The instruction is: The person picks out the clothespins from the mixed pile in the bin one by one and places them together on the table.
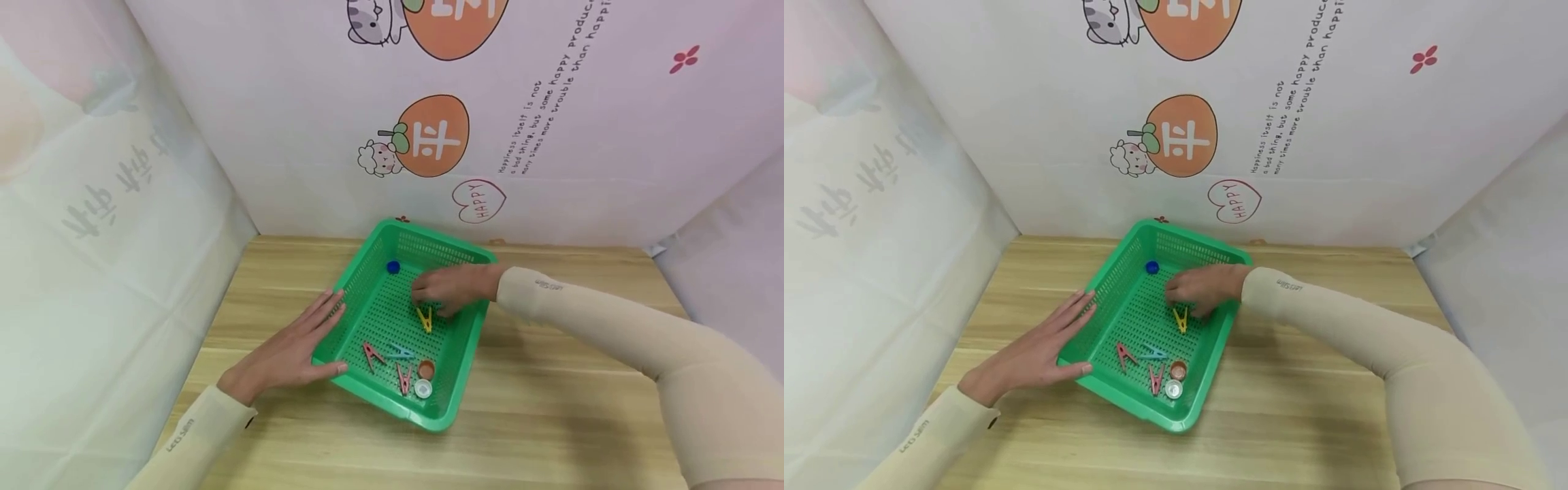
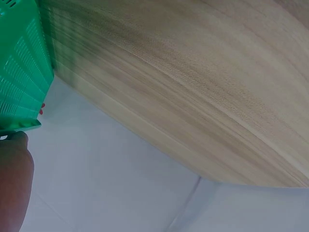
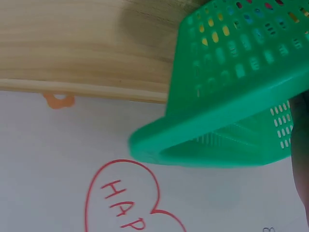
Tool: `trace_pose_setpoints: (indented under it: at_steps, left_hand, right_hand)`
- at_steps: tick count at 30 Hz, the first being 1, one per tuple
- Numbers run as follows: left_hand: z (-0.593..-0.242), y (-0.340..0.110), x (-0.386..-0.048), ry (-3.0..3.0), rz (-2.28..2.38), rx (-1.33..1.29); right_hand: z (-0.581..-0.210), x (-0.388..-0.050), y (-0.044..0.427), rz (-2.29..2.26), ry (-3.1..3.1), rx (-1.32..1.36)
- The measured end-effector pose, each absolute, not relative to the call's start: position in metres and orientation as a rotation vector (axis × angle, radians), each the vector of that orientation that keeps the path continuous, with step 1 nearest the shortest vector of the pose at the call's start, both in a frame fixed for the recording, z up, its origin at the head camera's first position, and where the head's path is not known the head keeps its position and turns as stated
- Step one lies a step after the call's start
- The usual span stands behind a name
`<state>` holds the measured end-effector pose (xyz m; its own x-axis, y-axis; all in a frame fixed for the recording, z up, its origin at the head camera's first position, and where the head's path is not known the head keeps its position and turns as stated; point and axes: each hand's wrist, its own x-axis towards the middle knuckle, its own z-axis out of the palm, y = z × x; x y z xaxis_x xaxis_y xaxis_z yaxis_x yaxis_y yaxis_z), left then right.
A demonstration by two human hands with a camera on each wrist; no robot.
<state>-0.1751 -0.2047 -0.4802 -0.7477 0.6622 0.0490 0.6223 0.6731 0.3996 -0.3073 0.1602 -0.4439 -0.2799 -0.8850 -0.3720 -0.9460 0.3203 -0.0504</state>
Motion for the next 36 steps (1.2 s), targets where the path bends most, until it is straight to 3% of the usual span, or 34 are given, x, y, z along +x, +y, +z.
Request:
trace_pose_setpoints:
  at_steps: [16,36]
  left_hand:
    - [-0.482,-0.205,-0.174,2.793,0.609,1.059]
    - [-0.482,-0.203,-0.175,2.804,0.594,1.059]
  right_hand:
    - [-0.456,-0.304,0.136,0.621,2.191,-1.683]
    - [-0.463,-0.302,0.138,0.652,2.223,-1.642]
